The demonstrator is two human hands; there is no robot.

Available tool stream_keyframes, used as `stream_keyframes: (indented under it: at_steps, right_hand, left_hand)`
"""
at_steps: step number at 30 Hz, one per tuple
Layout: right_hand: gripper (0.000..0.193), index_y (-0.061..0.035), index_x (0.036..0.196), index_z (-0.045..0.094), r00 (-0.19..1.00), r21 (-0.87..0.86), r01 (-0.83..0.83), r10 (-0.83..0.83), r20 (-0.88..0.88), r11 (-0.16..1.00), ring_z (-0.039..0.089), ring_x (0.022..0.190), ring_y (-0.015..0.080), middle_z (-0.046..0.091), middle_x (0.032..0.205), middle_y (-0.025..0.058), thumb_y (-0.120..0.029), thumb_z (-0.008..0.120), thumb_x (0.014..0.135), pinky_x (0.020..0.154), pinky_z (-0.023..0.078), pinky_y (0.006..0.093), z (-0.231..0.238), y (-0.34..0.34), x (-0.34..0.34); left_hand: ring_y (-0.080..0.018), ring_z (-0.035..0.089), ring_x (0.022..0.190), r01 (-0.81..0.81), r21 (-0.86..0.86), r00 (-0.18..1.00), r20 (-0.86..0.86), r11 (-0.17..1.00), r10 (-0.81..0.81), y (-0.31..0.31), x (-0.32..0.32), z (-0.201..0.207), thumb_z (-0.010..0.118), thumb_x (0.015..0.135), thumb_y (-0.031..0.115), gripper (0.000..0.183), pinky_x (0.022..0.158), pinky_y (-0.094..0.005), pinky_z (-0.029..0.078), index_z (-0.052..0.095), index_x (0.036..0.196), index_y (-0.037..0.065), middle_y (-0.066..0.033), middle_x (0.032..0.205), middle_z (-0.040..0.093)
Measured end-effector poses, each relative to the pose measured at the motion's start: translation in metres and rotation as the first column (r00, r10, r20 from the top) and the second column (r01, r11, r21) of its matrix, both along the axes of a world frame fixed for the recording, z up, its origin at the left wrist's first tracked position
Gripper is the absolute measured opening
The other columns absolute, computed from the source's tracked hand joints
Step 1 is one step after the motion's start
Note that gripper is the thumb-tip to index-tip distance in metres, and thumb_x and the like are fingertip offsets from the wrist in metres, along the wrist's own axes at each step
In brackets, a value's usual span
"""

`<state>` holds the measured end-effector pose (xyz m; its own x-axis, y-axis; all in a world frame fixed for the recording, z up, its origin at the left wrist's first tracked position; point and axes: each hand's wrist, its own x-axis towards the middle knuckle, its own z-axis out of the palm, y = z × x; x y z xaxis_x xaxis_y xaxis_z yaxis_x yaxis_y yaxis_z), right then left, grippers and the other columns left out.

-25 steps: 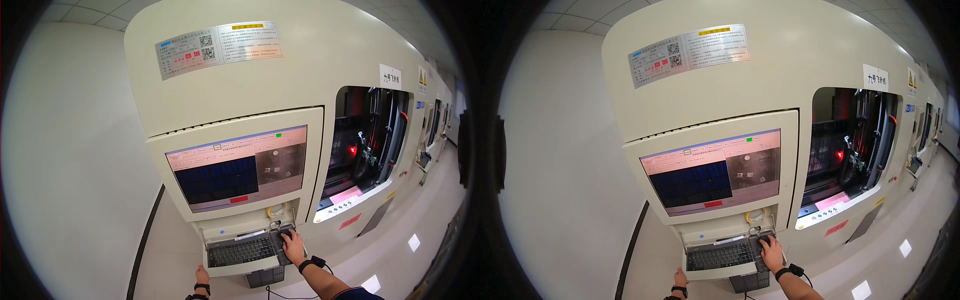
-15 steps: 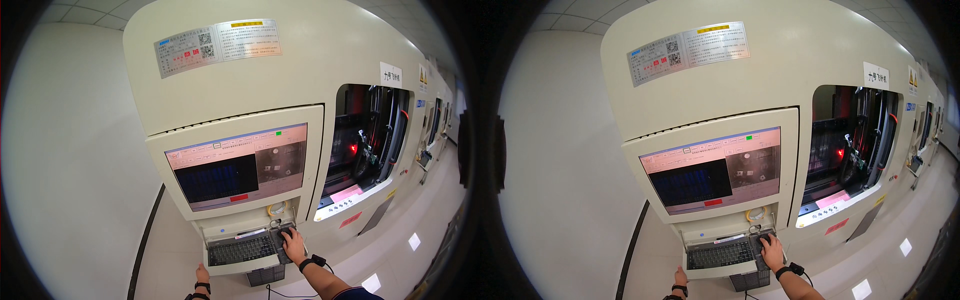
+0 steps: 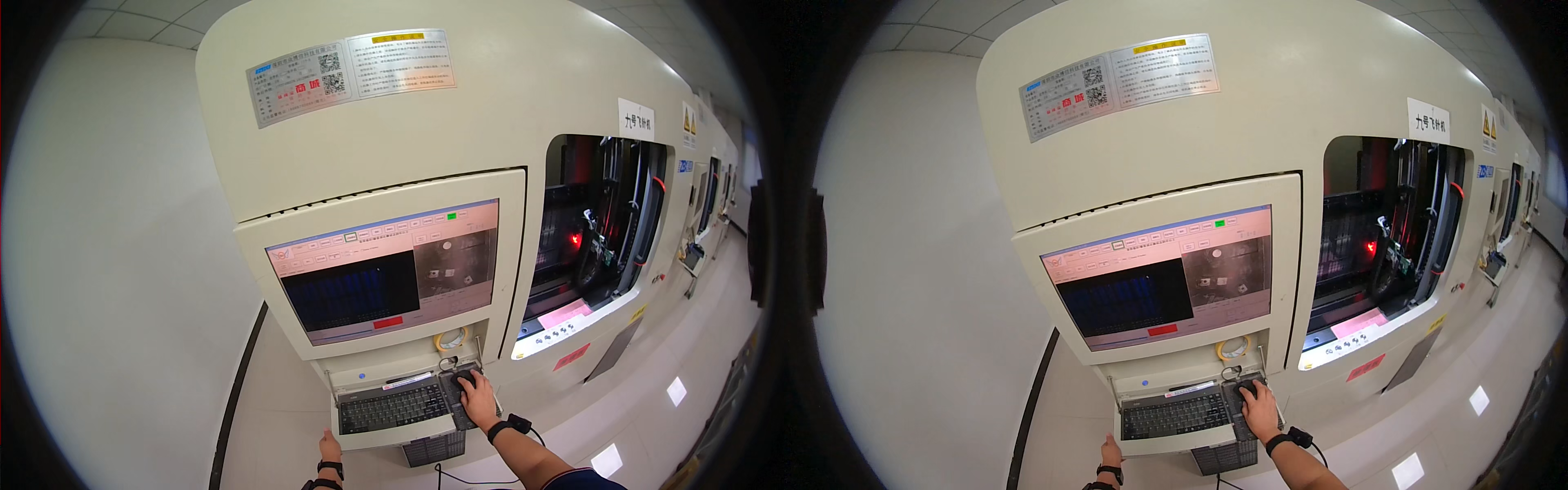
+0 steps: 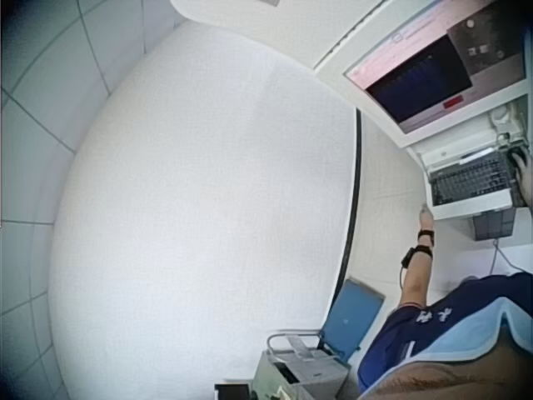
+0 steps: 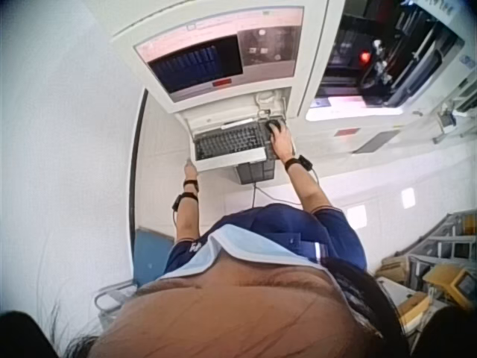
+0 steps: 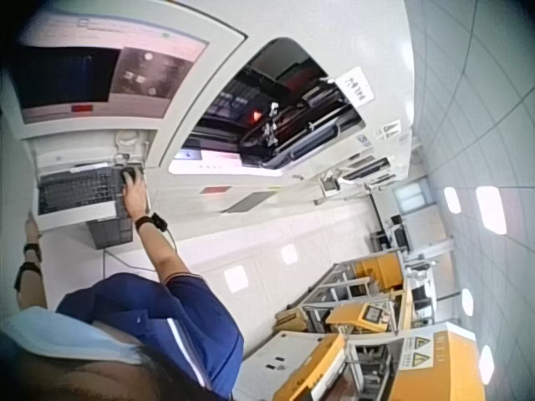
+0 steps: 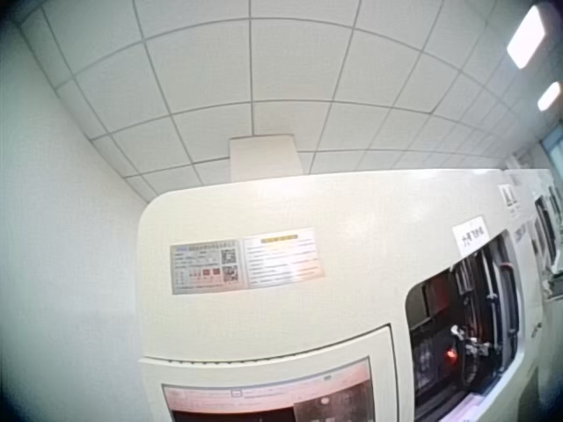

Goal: Operating an automated industrial machine interface and inspecting a component board.

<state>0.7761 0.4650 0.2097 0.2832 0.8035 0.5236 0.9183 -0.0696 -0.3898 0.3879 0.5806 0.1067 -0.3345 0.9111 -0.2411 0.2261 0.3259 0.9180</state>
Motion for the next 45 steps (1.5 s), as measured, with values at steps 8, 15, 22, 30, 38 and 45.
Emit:
stream_keyframes:
  at_steps: [8,15,22,30,38,45]
  right_hand:
    - [0.043,-0.0137,0.117,0.056,1.000,0.002,0.007,-0.007,-0.001,1.000,0.045,0.111,0.0376,0.045,0.125,0.0186,-0.010,0.062,0.075,0.096,0.038,0.0452,-0.002,0.000,0.001]
    - [0.045,-0.0133,0.119,0.055,1.000,0.017,-0.005,0.005,-0.008,1.000,0.044,0.112,0.0368,0.045,0.126,0.0186,-0.009,0.062,0.074,0.096,0.038,0.0448,0.003,0.000,0.000]
    - [0.047,-0.0131,0.120,0.053,1.000,-0.004,0.010,-0.010,0.000,1.000,0.044,0.112,0.0367,0.045,0.126,0.0184,-0.009,0.062,0.074,0.097,0.037,0.0447,0.003,-0.001,-0.001]
    - [0.047,-0.0128,0.120,0.054,1.000,0.004,0.007,-0.007,-0.004,1.000,0.044,0.113,0.0371,0.045,0.126,0.0190,-0.009,0.062,0.074,0.097,0.037,0.0449,0.003,-0.001,-0.001]
    - [0.046,-0.0111,0.117,0.056,0.998,0.009,-0.032,0.033,-0.053,0.999,0.044,0.114,0.0379,0.044,0.126,0.0210,-0.007,0.061,0.072,0.098,0.037,0.0444,0.006,-0.002,-0.001]
    - [0.046,-0.0107,0.117,0.056,0.998,0.013,-0.048,0.048,-0.036,0.999,0.044,0.114,0.0379,0.044,0.126,0.0215,-0.007,0.061,0.072,0.098,0.037,0.0439,0.004,0.000,0.000]
  left_hand:
    - [-0.0223,0.047,0.046,0.003,0.001,1.000,-0.006,1.000,-0.003,0.001,0.001,-0.002,0.035,0.095,0.049,0.063,0.044,-0.0372,0.041,0.049,0.062,-0.003,-0.0099,0.054,0.047]
    - [-0.0248,0.060,0.066,0.051,-0.052,0.998,-0.019,0.997,-0.052,0.002,-0.005,-0.008,0.035,0.094,0.052,0.064,0.054,-0.0372,0.051,0.060,0.091,-0.007,-0.0132,0.076,0.060]
    - [-0.0259,0.061,0.069,0.092,-0.142,0.993,-0.055,0.985,-0.101,-0.001,-0.003,0.003,0.035,0.094,0.053,0.065,0.056,-0.0366,0.052,0.057,0.099,-0.009,-0.0149,0.082,0.060]
    - [-0.0265,0.062,0.073,0.062,-0.110,0.998,0.001,0.992,-0.063,-0.002,0.000,0.006,0.037,0.093,0.053,0.065,0.059,-0.0362,0.052,0.057,0.101,-0.009,-0.0164,0.085,0.061]
    - [-0.0242,0.056,0.062,0.032,-0.015,0.999,-0.026,0.999,-0.032,-0.002,0.001,-0.001,0.038,0.094,0.048,0.058,0.054,-0.0359,0.047,0.056,0.086,-0.007,-0.0132,0.072,0.056]
    - [-0.0233,0.051,0.046,-0.005,0.006,1.000,-0.008,1.000,0.005,-0.007,0.007,0.011,0.036,0.094,0.049,0.063,0.044,-0.0356,0.043,0.055,0.073,-0.007,-0.0110,0.055,0.050]
